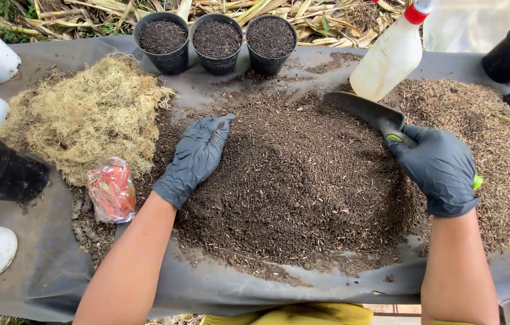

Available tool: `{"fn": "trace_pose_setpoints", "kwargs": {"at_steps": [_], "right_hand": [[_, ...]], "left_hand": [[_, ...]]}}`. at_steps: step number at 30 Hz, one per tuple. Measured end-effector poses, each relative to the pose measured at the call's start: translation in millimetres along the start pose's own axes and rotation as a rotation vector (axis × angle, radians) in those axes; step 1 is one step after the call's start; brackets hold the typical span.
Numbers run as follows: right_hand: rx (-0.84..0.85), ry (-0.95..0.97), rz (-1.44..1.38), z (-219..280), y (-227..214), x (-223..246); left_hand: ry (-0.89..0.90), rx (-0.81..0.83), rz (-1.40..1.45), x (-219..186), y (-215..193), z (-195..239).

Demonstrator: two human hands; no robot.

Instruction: Mixing and spreading soil on a workbench using hands and a hand trowel

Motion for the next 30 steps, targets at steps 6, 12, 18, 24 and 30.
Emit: {"fn": "trace_pose_setpoints", "kwargs": {"at_steps": [6,12,18,24,30], "right_hand": [[0.053,0.015,-0.129,27.6,-19.8,28.2],[-0.25,-0.353,-0.488,30.7,-12.8,38.2],[-0.237,-0.532,-0.068,-10.1,-7.8,93.4],[0.042,-0.433,-0.005,-25.7,24.2,142.2],[0.184,-0.464,-0.081,-6.0,27.2,172.5]], "left_hand": [[-0.142,0.114,0.076,4.1,-1.3,0.2],[-0.113,0.041,0.245,-23.7,-23.3,2.3],[-0.102,-0.006,0.361,-13.6,-19.2,-0.1],[-0.304,0.04,0.086,38.5,4.2,-10.3],[-0.157,0.022,0.093,-67.2,-58.1,10.1]]}}
Point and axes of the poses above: each hand's wrist, its own z-axis away from the middle knuckle, its own y-axis out of the palm, x = y × z, the point moved 6 cm from there along -z, towards the middle knuckle, and after that the axes turned 6 degrees about y, right-handed, at the moved point
